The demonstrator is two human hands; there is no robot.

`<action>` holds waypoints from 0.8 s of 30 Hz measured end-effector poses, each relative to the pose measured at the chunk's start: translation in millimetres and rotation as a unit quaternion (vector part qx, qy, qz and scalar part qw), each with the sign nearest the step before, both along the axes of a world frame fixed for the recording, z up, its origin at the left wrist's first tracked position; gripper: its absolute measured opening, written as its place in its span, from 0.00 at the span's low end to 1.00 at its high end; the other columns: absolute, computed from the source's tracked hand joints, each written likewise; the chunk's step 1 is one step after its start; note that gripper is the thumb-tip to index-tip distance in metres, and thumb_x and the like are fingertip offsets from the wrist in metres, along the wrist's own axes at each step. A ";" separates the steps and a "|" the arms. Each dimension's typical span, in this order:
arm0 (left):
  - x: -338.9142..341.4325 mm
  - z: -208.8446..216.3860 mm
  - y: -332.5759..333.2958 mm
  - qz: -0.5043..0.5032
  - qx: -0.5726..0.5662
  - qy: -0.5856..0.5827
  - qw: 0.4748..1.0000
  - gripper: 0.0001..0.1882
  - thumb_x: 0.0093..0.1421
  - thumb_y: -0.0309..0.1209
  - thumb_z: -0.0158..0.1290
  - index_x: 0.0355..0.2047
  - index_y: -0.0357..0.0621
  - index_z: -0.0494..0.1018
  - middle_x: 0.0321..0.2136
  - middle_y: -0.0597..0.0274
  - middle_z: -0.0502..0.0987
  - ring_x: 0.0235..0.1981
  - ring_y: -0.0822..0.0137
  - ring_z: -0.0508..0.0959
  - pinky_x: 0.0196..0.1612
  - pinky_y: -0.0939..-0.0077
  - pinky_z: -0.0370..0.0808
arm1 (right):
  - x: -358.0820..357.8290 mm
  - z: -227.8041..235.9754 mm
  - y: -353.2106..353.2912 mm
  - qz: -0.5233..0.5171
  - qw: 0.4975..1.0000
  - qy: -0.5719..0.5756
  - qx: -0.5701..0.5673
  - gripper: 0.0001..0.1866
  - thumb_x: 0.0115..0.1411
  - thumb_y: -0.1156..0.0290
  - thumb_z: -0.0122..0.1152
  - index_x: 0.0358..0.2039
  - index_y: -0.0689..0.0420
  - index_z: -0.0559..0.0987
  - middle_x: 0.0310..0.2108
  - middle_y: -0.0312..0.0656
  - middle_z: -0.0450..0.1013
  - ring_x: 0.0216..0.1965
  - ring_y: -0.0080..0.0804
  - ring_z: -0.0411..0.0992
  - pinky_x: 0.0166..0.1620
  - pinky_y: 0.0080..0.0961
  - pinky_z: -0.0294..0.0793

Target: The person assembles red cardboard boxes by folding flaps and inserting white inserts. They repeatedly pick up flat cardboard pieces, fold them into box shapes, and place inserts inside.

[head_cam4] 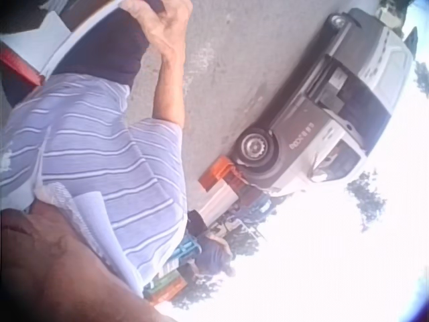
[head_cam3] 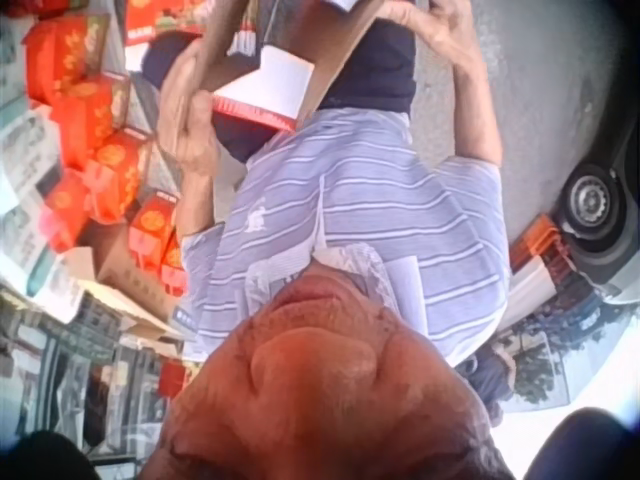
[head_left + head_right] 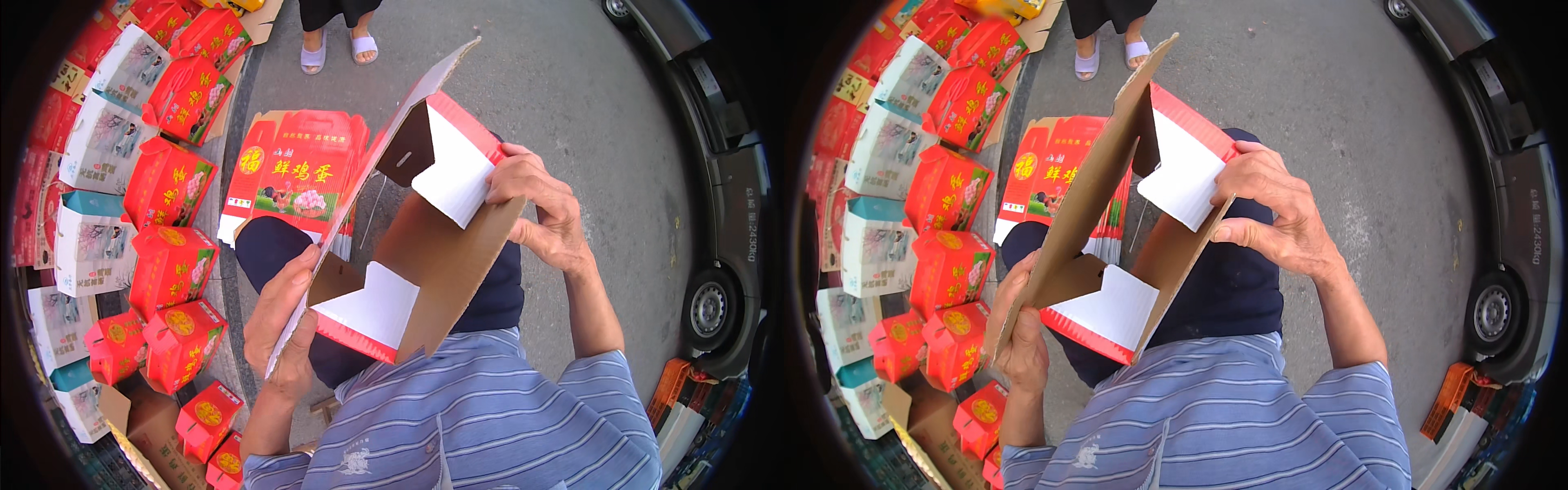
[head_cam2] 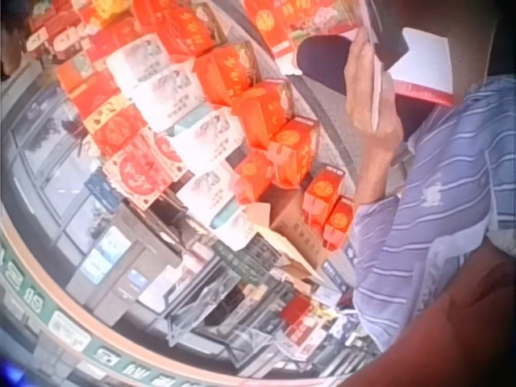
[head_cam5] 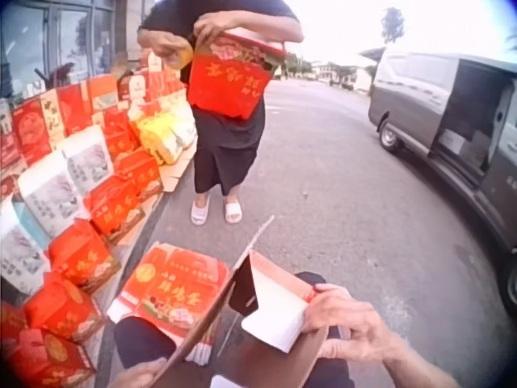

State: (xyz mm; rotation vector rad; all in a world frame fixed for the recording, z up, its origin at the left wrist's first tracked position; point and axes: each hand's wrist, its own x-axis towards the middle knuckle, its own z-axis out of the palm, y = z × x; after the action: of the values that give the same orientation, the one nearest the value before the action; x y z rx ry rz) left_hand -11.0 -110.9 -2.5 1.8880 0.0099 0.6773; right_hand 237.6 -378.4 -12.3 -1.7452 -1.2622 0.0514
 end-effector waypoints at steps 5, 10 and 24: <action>-5.3 -3.9 -17.5 -0.059 0.073 -0.003 0.996 0.32 0.63 0.37 0.64 0.63 0.30 0.71 0.60 0.31 0.73 0.61 0.40 0.77 0.63 0.53 0.72 | 23.6 -14.3 6.4 0.012 0.993 0.107 0.048 0.22 0.49 0.57 0.81 0.42 0.53 0.85 0.40 0.37 0.82 0.51 0.38 0.78 0.74 0.58 0.56; 4.3 -2.7 8.4 -0.220 -0.259 0.097 0.935 0.64 0.55 0.82 0.43 0.64 0.28 0.69 0.55 0.40 0.76 0.58 0.50 0.76 0.65 0.55 0.67 | 42.3 -26.1 5.6 0.069 0.982 0.161 0.077 0.20 0.46 0.56 0.83 0.37 0.52 0.87 0.37 0.36 0.81 0.49 0.36 0.78 0.75 0.60 0.52; 137.0 -1.3 -2.2 -0.056 -0.076 0.031 0.995 0.41 0.65 0.43 0.51 0.73 0.33 0.56 0.69 0.47 0.63 0.72 0.56 0.60 0.74 0.63 0.53 | 52.4 -12.1 51.2 0.153 0.980 0.117 0.043 0.22 0.44 0.60 0.85 0.37 0.54 0.85 0.40 0.37 0.82 0.50 0.37 0.78 0.76 0.57 0.48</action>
State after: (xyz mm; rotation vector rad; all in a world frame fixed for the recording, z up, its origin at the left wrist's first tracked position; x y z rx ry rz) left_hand 126.1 -113.1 -3.7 1.7488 -0.0047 0.5255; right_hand 290.0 -327.2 -24.3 -1.4121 -1.3259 0.3650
